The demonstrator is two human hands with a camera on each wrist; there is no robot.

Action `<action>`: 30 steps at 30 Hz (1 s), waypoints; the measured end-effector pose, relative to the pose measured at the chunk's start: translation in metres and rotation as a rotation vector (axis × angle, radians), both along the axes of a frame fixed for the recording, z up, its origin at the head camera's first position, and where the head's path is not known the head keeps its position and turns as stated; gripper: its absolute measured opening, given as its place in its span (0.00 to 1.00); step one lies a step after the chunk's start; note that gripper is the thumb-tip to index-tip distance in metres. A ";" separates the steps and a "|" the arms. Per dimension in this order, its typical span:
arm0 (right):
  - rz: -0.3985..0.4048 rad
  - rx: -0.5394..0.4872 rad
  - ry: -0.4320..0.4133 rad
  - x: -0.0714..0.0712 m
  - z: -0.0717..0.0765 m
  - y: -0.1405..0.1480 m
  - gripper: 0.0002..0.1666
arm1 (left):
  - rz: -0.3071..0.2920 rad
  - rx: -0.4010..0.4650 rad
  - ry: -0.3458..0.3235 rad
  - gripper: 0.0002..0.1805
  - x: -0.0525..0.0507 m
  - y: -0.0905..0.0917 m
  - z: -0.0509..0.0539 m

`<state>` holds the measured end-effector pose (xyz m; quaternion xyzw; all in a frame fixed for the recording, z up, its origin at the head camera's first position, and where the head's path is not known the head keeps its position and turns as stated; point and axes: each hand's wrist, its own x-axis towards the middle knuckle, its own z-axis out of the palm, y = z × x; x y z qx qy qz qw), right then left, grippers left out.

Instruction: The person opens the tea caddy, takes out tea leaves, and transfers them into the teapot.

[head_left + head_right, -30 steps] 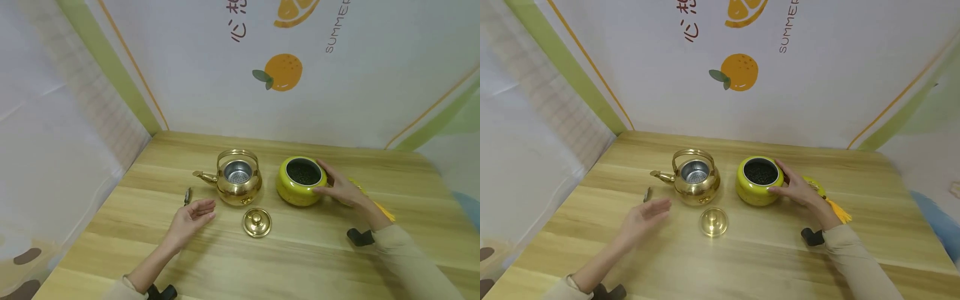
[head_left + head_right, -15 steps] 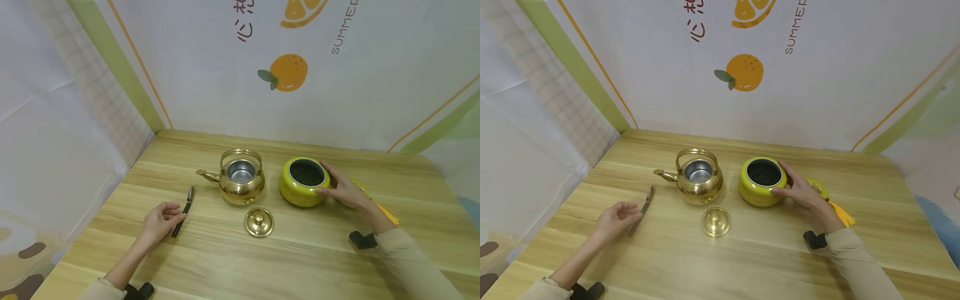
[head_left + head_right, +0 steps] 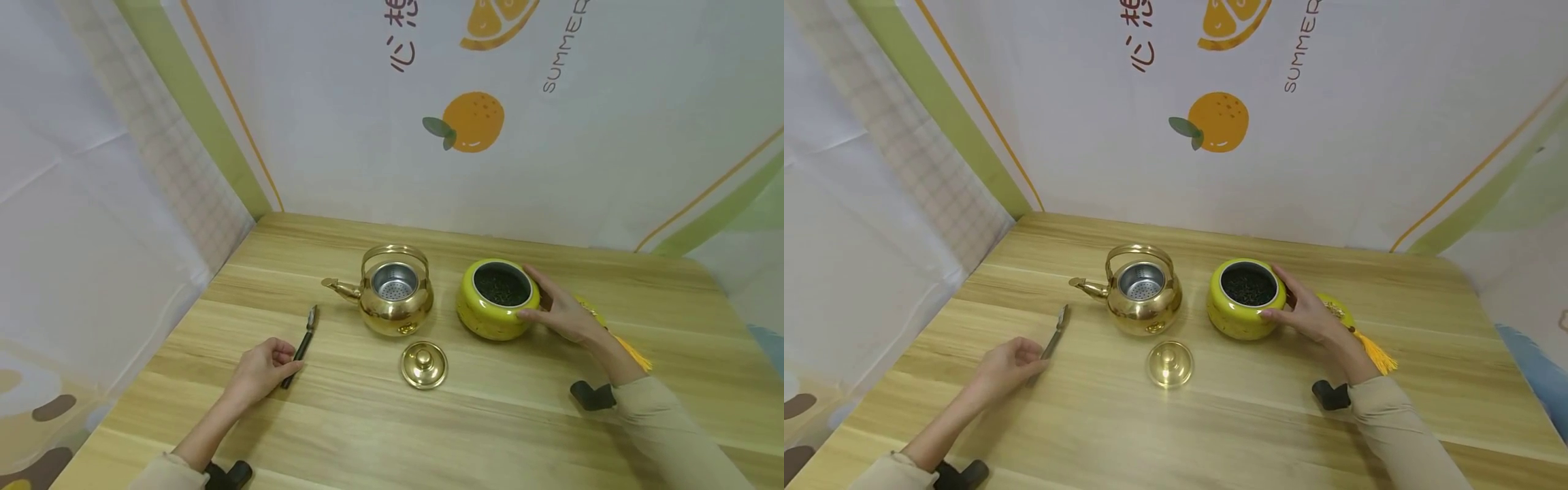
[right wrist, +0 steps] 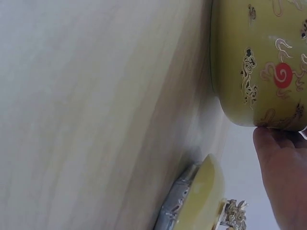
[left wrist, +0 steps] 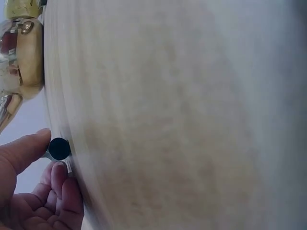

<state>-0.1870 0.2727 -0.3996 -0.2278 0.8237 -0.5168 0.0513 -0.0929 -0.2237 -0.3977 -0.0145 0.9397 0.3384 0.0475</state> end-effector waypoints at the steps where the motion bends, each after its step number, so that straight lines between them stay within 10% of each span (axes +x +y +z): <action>1: -0.001 0.002 -0.002 0.000 0.000 0.000 0.52 | 0.000 -0.006 -0.001 0.17 0.000 0.000 0.000; 30: 0.007 0.012 0.004 0.002 0.002 0.000 0.51 | 0.036 0.024 0.041 0.16 -0.007 -0.006 0.007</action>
